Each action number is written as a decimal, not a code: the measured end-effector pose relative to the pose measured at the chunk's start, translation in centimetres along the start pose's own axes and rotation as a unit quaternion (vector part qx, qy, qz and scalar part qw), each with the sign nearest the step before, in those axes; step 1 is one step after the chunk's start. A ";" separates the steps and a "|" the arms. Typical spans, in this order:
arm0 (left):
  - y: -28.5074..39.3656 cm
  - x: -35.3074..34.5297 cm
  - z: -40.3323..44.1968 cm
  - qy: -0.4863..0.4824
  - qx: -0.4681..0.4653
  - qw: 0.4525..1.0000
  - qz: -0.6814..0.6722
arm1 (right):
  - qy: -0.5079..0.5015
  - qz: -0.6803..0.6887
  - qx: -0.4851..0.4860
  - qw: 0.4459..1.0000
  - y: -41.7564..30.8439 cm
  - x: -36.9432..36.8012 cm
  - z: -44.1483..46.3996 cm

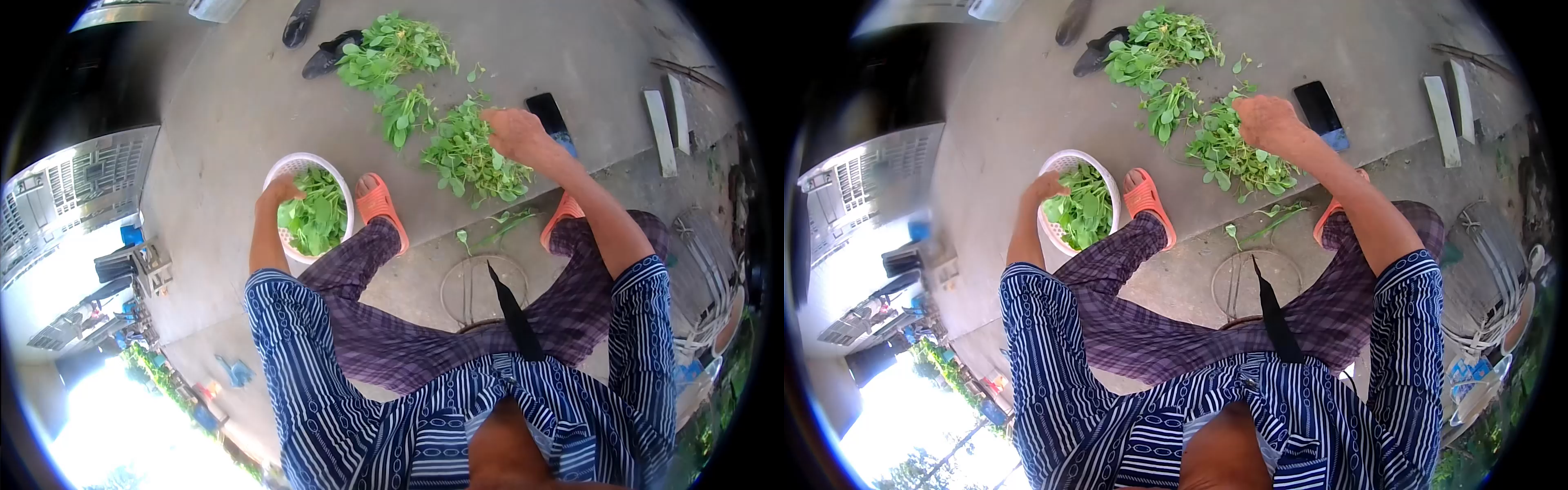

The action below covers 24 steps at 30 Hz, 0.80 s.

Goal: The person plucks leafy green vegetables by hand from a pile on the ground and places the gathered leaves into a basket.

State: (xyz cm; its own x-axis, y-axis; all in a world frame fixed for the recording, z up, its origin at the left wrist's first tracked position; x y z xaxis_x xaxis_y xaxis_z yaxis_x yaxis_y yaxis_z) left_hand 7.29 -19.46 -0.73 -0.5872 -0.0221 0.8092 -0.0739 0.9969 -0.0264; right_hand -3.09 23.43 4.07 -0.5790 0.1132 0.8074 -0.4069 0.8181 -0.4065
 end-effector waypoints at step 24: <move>18.8 -2.4 17.5 0.123 0.075 0.948 -0.285 | -0.016 -0.013 0.061 0.998 -1.7 -0.1 -1.8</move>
State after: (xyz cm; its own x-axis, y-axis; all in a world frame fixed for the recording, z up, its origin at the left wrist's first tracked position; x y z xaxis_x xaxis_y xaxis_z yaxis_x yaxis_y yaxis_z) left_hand -6.83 -1.95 -13.48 -0.2140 -0.5165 0.8291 -0.4468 0.8065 0.3871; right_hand -1.05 23.00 5.44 -0.5887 0.0732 0.8050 -0.5043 0.7451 -0.4365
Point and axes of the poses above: each hand's wrist, its own z-axis towards the middle knuckle, its own x-axis out of the back of the hand, y = z × x, the point moved 10 cm from there along z, towards the middle knuckle, and after that the axes turned 7 degrees about -y, right-handed, at the moved point
